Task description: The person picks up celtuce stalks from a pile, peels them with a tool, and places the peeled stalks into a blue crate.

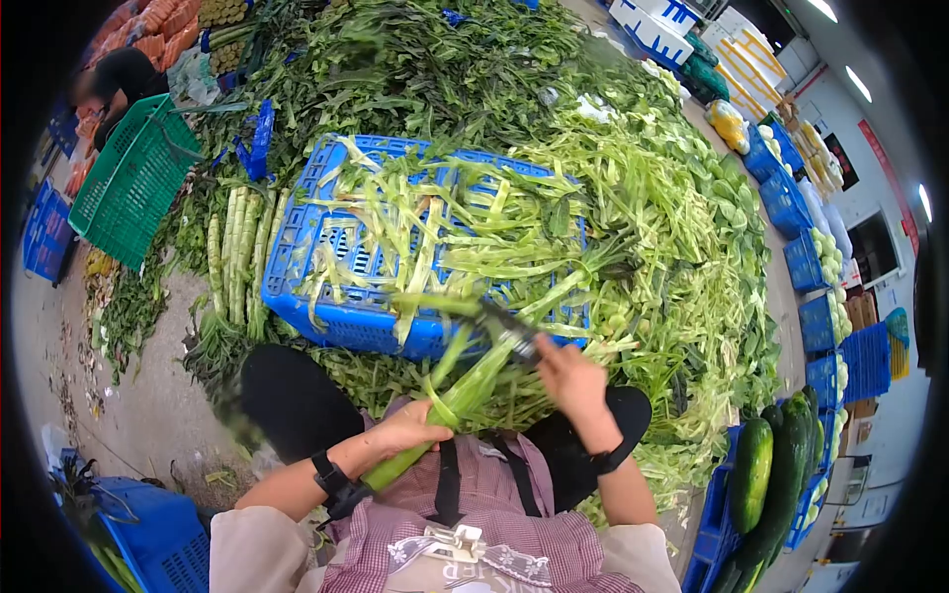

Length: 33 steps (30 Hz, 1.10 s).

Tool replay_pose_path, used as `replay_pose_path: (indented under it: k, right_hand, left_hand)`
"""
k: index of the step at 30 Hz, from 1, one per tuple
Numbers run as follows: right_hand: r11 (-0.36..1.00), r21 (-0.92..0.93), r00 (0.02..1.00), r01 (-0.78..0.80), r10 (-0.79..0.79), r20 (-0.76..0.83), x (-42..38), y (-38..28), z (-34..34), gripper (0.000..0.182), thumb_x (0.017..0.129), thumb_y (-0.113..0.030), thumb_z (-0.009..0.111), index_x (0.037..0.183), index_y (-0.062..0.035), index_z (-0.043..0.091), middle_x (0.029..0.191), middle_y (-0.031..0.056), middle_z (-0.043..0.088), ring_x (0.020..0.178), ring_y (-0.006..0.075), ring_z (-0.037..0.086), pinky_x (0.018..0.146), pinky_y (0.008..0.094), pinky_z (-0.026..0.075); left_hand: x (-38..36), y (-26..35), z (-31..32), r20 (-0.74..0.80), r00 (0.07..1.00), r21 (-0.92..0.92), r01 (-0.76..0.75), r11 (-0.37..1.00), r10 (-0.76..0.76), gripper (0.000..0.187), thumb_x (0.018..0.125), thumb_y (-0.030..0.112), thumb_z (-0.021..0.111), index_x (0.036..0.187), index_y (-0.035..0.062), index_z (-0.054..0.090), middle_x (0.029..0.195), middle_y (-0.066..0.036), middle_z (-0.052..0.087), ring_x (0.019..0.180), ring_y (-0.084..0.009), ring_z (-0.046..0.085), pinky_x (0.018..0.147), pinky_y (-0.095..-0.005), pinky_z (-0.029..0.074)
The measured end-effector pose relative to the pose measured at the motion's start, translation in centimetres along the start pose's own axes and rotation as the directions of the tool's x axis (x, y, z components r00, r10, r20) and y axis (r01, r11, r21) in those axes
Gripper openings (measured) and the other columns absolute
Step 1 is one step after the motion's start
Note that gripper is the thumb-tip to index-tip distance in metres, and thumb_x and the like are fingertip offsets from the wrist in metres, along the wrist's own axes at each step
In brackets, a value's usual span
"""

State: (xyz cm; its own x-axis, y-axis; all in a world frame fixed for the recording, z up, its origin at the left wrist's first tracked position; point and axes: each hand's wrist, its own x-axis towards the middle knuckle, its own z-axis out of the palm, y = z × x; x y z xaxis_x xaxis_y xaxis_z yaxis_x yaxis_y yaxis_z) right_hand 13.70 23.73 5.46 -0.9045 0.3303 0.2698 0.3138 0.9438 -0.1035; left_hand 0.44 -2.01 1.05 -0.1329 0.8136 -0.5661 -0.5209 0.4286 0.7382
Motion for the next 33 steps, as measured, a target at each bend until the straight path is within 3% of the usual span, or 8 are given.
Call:
replay_pose_path:
  k: [9, 12, 16, 24, 27, 29, 32, 33]
  right_hand:
    - [0.614, 0.559, 0.794, -0.557, 0.592, 0.141, 1.1, 8.3, 4.9, 0.036, 0.084, -0.024, 0.061, 0.118, -0.0116, 0.062, 0.09, 0.0194, 0.067, 0.08, 0.0339, 0.065, 0.067, 0.0398, 0.051]
    - [0.941, 0.289, 0.981, -0.175, 0.193, -0.034, -1.1, -0.7, 1.0, 0.036, 0.083, -0.021, 0.061, 0.118, -0.0107, 0.061, 0.082, 0.0169, 0.064, 0.067, 0.0339, 0.062, 0.059, 0.0407, 0.051]
    - [0.951, 0.183, 0.965, 0.249, -0.259, 0.033, -3.8, -6.9, -0.3, 0.048, 0.075, -0.026, 0.07, 0.121, -0.0217, 0.06, 0.071, 0.0042, 0.049, 0.054, 0.0201, 0.055, 0.048, 0.0343, 0.046]
    - [0.961, -0.022, 0.957, -0.277, 0.274, -0.092, 0.5, 6.1, 2.5, 0.043, 0.079, -0.028, 0.068, 0.122, -0.0243, 0.06, 0.076, 0.009, 0.06, 0.06, 0.0282, 0.059, 0.05, 0.0389, 0.048]
    - [0.969, 0.032, 0.954, -0.246, 0.248, -0.168, 1.2, 10.0, 3.3, 0.04, 0.086, -0.027, 0.063, 0.125, -0.0185, 0.058, 0.075, 0.0088, 0.061, 0.051, 0.0243, 0.057, 0.045, 0.0353, 0.046]
    - [0.24, 0.733, 0.711, -0.636, 0.553, 0.435, 1.7, 8.9, 2.7, 0.039, 0.092, -0.024, 0.057, 0.128, -0.0113, 0.055, 0.071, 0.0056, 0.06, 0.044, 0.0158, 0.051, 0.042, 0.0295, 0.042]
    - [-0.124, 0.798, 0.545, -0.59, 0.669, 0.506, 1.8, 5.8, 0.9, 0.038, 0.095, -0.021, 0.052, 0.129, -0.0064, 0.053, 0.067, 0.0021, 0.057, 0.044, 0.0086, 0.047, 0.04, 0.0256, 0.039]
    - [0.051, 0.798, 0.575, -0.6, 0.721, 0.386, 0.9, 5.5, 2.3, 0.037, 0.094, -0.02, 0.052, 0.128, -0.0057, 0.054, 0.065, 0.0019, 0.056, 0.044, 0.009, 0.047, 0.041, 0.0256, 0.039]
  left_hand:
    - [-0.2, -0.5, -0.2, -0.02, 0.997, -0.1, -0.072, 0.992, 0.07, 0.055, 0.082, 0.01, 0.067, 0.131, -0.0012, 0.046, 0.108, -0.005, 0.059, 0.093, -0.0104, 0.054, 0.08, -0.0233, 0.043]
    - [0.1, -0.5, -0.6, 0.06, 0.997, -0.124, -0.045, 0.991, 0.053, 0.055, 0.082, 0.012, 0.069, 0.13, -0.0018, 0.047, 0.109, -0.005, 0.059, 0.092, -0.0102, 0.054, 0.08, -0.0233, 0.043]
    - [-0.1, 0.1, -0.8, 0.077, 0.996, -0.095, 0.045, 0.994, -0.038, 0.052, 0.083, 0.013, 0.069, 0.128, -0.0027, 0.047, 0.107, -0.006, 0.059, 0.092, -0.0101, 0.053, 0.079, -0.0232, 0.043]
    - [-0.5, -0.1, -0.1, 0.035, 0.997, 0.03, -0.064, 0.997, 0.063, 0.058, 0.084, 0.014, 0.068, 0.132, -0.0026, 0.041, 0.109, -0.009, 0.057, 0.094, -0.0153, 0.055, 0.085, -0.0271, 0.044]
    - [-0.9, 0.2, 0.0, -0.038, 0.983, 0.405, -0.151, 0.902, 0.182, 0.064, 0.082, 0.02, 0.07, 0.133, -0.0037, 0.038, 0.11, -0.016, 0.059, 0.099, -0.0225, 0.057, 0.088, -0.031, 0.044]
    - [-0.8, -0.2, 0.1, -0.09, 0.965, 0.6, -0.146, 0.787, 0.248, 0.071, 0.08, 0.025, 0.07, 0.134, -0.0052, 0.036, 0.111, -0.025, 0.059, 0.103, -0.0325, 0.057, 0.09, -0.0366, 0.043]
    - [-1.2, -0.2, 0.4, -0.138, 0.929, 0.747, -0.131, 0.652, 0.345, 0.073, 0.078, 0.026, 0.069, 0.135, -0.0059, 0.035, 0.11, -0.029, 0.057, 0.104, -0.0387, 0.056, 0.091, -0.0405, 0.043]
    - [-1.4, -0.1, 0.4, -0.139, 0.93, 0.747, -0.128, 0.652, 0.341, 0.073, 0.078, 0.026, 0.069, 0.135, -0.0059, 0.035, 0.11, -0.029, 0.057, 0.104, -0.0387, 0.056, 0.091, -0.0405, 0.043]
